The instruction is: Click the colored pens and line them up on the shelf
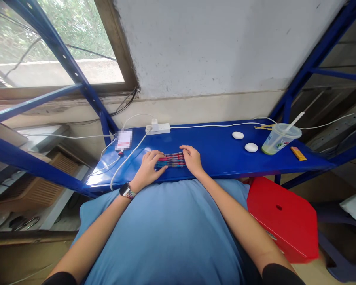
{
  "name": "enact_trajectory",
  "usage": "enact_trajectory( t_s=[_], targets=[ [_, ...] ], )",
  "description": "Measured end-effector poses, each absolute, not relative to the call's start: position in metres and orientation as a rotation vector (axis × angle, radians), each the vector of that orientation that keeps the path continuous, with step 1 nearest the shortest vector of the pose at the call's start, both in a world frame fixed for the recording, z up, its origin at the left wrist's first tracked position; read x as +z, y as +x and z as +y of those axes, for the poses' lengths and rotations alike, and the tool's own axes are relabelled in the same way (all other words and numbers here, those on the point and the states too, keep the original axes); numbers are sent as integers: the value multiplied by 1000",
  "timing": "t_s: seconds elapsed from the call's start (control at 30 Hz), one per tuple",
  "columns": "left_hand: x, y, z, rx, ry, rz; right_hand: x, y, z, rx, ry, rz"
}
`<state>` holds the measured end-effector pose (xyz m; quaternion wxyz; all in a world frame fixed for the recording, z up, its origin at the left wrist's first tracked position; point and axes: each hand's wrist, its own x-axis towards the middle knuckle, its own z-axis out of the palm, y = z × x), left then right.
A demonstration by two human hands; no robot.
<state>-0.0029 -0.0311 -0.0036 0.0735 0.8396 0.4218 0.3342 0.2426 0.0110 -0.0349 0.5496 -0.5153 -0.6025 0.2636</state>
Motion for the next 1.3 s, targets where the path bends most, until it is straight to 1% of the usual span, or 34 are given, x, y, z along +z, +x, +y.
enact_trajectory(
  t_s=[0.17,0.27,0.37,0.67,0.87,1.03,1.17,1.23,1.3],
  targets=[
    [-13,8,-20,1210,1976,1388,-41,231,18,738,-1223,-1296],
    [-14,13,-10,1238,1723,1345,-42,226,20,786,-1233,-1316],
    [-14,14,-4,1218,1632,1299,-41,221,20,848,-1200,-1324],
    [-17,15,-8,1212,1651,1257,-41,221,15,873,-1173,-1374],
    [-2,2,-21,1223,1824,1382,-27,234,-3,706,-1136,-1383],
    [19,-37,-52,1253,2031,1445,-6,267,-48,686,-1097,-1423],
    [33,-80,-99,1132,2185,1618,-5,309,-103,693,-1209,-1425],
    [37,-104,-128,974,2210,1836,-7,332,-133,547,-1355,-1422],
    [37,-125,-159,707,2151,2160,-7,354,-162,338,-1518,-1423]
  ],
)
